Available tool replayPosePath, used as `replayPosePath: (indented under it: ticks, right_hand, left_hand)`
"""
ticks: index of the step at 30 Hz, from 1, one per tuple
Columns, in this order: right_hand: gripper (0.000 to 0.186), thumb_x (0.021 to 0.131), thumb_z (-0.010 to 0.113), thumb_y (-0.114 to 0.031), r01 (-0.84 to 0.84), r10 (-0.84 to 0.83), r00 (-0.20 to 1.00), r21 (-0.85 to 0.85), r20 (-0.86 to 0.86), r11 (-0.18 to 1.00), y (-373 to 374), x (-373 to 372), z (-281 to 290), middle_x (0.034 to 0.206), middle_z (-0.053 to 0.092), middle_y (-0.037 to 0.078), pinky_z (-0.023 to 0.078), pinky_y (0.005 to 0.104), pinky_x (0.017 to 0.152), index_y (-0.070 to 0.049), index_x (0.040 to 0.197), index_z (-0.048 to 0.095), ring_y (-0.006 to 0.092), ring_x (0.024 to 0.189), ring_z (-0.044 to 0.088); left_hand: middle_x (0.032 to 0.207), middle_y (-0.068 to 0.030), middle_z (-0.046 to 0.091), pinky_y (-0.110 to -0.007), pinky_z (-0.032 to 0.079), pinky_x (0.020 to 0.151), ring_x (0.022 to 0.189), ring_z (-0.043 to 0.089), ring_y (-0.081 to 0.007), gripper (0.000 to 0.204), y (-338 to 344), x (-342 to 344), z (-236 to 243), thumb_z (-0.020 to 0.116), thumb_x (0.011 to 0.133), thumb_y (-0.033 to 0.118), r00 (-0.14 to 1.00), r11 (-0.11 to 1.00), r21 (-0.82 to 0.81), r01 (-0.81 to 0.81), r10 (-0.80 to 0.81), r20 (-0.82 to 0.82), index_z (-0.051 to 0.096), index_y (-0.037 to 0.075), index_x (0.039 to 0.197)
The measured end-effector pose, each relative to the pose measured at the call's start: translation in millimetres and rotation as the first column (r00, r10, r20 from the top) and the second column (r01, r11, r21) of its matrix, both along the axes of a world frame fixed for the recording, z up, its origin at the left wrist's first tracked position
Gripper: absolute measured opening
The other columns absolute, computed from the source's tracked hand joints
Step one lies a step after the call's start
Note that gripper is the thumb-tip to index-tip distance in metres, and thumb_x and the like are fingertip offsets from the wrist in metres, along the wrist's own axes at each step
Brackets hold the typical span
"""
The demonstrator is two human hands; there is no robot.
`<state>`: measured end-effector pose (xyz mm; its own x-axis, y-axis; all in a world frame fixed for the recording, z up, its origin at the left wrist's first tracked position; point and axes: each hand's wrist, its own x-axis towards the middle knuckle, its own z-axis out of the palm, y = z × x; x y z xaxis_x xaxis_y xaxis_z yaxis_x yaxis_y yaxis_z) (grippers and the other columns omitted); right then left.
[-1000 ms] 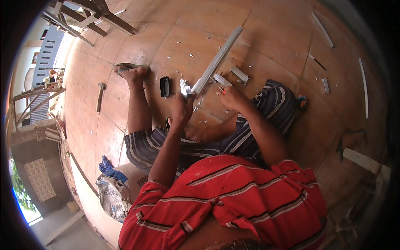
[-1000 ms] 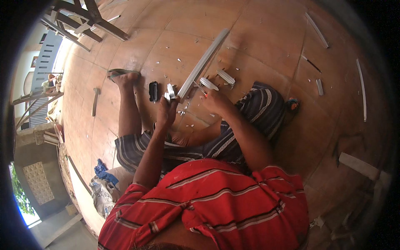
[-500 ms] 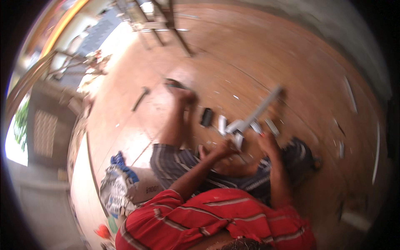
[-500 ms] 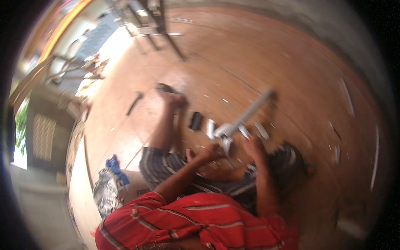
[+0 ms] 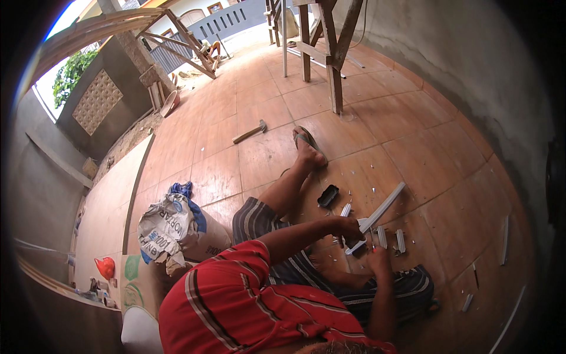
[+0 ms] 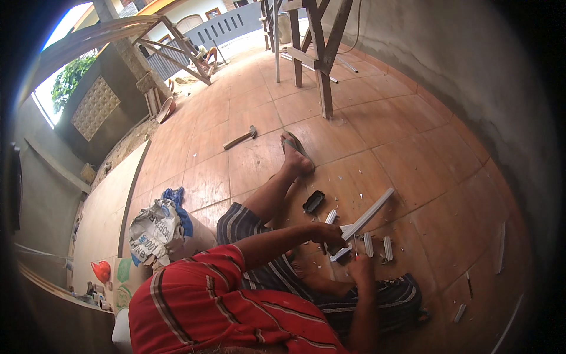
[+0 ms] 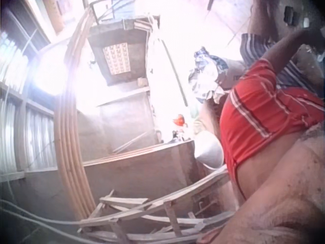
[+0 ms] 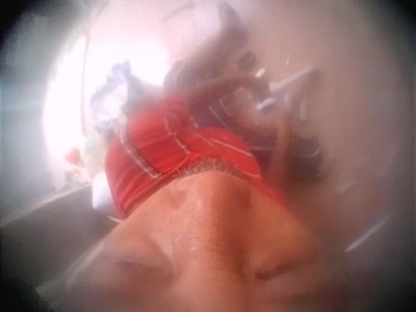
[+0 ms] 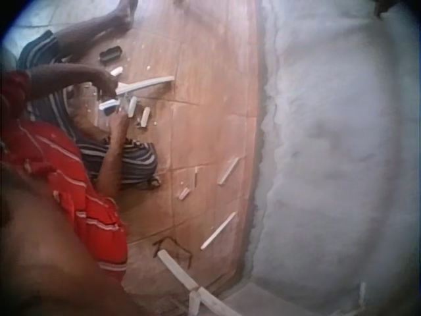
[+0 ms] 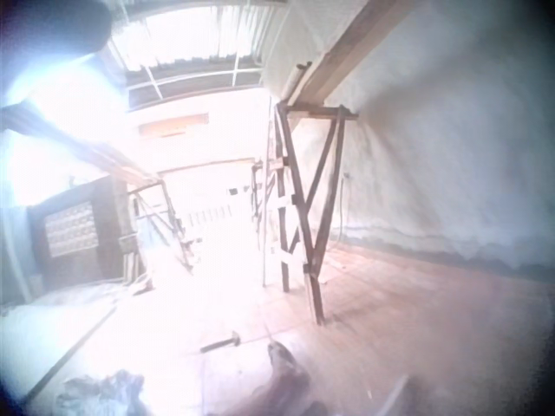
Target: The person sits on the floor and uses red-handled shears to cut long silver metal strips into smaller segments. The person holds the metal strip with one hand and cuts it repeatedly, placing the cut pieces on the floor.
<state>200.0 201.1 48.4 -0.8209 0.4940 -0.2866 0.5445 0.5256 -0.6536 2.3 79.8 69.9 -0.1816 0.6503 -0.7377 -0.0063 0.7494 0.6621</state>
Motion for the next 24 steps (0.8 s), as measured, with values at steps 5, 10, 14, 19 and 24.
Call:
replayPosePath:
  ticks: [5,10,14,19,24]
  right_hand:
    - [0.035,0.098,0.063,-0.029,-0.063,0.063,0.998,-0.007,-0.010,0.998,-13.4,0.7,12.8,0.094,0.068,0.036,0.053,0.0576,0.082,0.005,0.094,0.071,0.0514,0.098,0.068]
    - [0.034,0.099,0.064,-0.030,-0.085,0.099,0.991,0.147,-0.094,0.985,-16.6,-4.4,-4.7,0.097,0.069,0.033,0.053,0.0581,0.083,0.004,0.102,0.070,0.0517,0.097,0.067]
    - [0.036,0.099,0.066,-0.033,-0.055,0.068,0.973,0.064,-0.218,0.996,-1.1,-6.0,-13.8,0.101,0.070,0.030,0.054,0.0558,0.083,0.001,0.112,0.068,0.0509,0.098,0.066]
    - [0.044,0.096,0.072,-0.042,-0.083,0.040,0.948,-0.123,-0.317,0.989,-10.1,-17.5,-12.5,0.102,0.071,0.028,0.055,0.0534,0.084,-0.001,0.111,0.071,0.0495,0.101,0.067]
    - [0.046,0.095,0.072,-0.042,-0.123,0.090,0.980,-0.185,-0.176,0.975,-14.0,-14.8,-5.4,0.104,0.072,0.027,0.055,0.0528,0.086,-0.002,0.118,0.069,0.0487,0.103,0.067]
  left_hand:
    - [0.088,-0.0120,0.076,-0.037,0.059,0.063,0.077,0.072,-0.0222,0.030,-4.6,3.9,-14.4,0.073,0.092,0.029,0.809,0.856,0.006,0.517,-0.486,-0.331,0.076,0.002,0.103]
    - [0.082,-0.0065,0.072,-0.035,0.054,0.059,0.071,0.069,-0.0188,0.026,-8.1,-17.7,-64.9,0.073,0.091,0.029,0.655,0.757,0.143,0.638,-0.435,-0.618,0.074,0.008,0.107]
    - [0.079,-0.0065,0.067,-0.034,0.052,0.057,0.068,0.064,-0.0164,0.031,-2.0,-3.2,11.3,0.070,0.089,0.019,0.906,0.963,0.120,-0.241,0.267,-0.327,0.063,0.006,0.116]
    - [0.079,-0.0030,0.065,-0.031,0.049,0.055,0.063,0.060,-0.0121,0.040,-38.6,-32.8,-0.5,0.080,0.088,0.030,0.848,0.893,0.348,-0.284,0.404,-0.343,0.066,0.005,0.115]
    - [0.073,-0.0039,0.066,-0.032,0.050,0.057,0.062,0.062,-0.0126,0.038,-39.9,0.3,44.9,0.081,0.091,0.038,0.868,0.961,0.197,-0.193,0.261,-0.422,0.069,0.002,0.097]
